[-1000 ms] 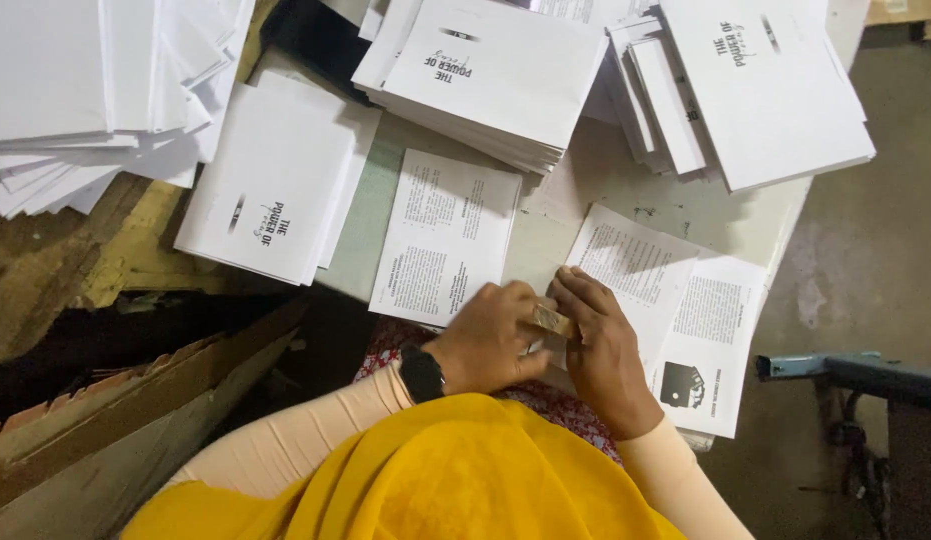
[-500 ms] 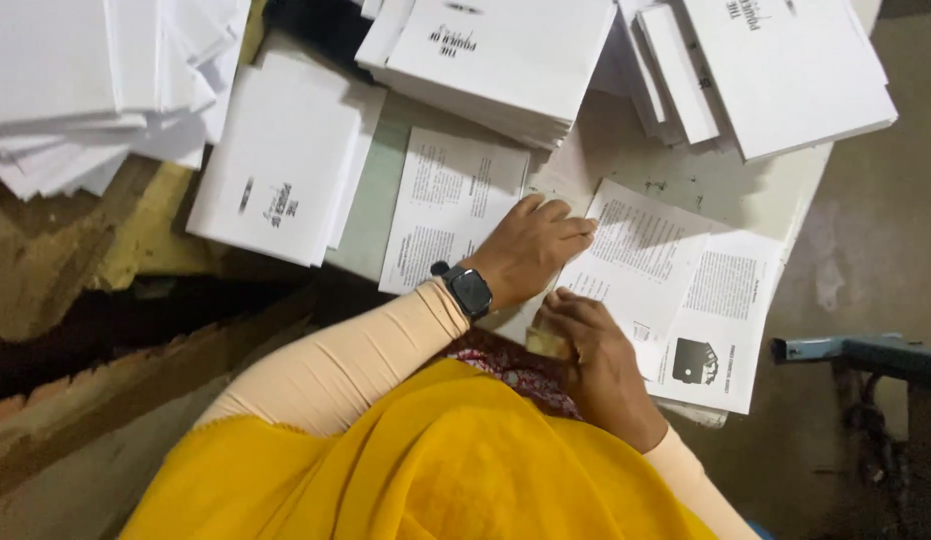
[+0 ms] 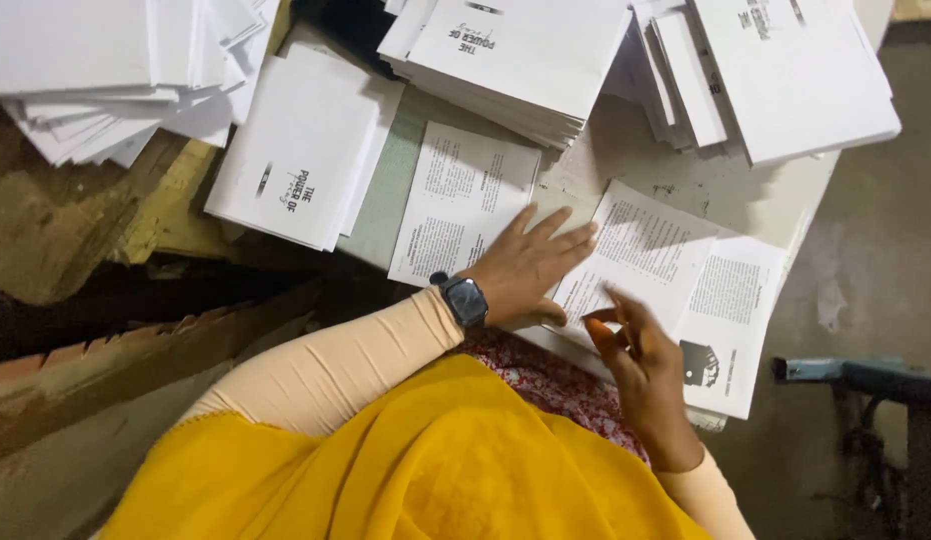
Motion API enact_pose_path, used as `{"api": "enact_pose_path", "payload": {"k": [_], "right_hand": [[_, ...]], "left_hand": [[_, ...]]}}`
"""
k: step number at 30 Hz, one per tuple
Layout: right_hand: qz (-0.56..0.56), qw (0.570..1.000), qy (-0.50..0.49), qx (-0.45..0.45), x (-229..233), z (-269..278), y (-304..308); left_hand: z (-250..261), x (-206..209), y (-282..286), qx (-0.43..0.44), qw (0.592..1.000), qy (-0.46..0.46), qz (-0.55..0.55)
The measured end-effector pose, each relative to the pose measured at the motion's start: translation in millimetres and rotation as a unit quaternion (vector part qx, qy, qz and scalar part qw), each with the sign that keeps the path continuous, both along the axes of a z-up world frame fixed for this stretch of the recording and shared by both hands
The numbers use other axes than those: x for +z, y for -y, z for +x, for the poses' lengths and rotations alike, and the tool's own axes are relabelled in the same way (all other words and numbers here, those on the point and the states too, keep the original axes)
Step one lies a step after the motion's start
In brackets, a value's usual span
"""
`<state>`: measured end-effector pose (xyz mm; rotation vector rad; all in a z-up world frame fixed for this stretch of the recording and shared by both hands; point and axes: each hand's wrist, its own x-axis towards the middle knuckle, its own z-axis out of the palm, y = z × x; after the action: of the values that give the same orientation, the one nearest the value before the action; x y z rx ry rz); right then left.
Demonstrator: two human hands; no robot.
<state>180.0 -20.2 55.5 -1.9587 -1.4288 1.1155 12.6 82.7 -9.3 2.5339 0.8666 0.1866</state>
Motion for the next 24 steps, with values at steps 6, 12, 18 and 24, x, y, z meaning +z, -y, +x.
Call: {"api": "enact_pose_path", "payload": {"k": [6,12,18,24], "right_hand": [[0.014,0.994,0.109,-0.001,-41,37,-19],[0.103,0.974,0.188,0.078,-37,24,-24],[0.197,0.938,0.265,0.107,-65,38,-49],[0.282,0.9,0.323,0.081,-91,63,-120]], "left_hand": [[6,-66,44,0.025,0.941,0.225,0.253],[0,-53,68,0.057,0.929,0.236,0.281],[1,-43,68,0.062,0.941,0.227,0.245],[-1,-40,67,0.052,0.95,0.198,0.237]]}}
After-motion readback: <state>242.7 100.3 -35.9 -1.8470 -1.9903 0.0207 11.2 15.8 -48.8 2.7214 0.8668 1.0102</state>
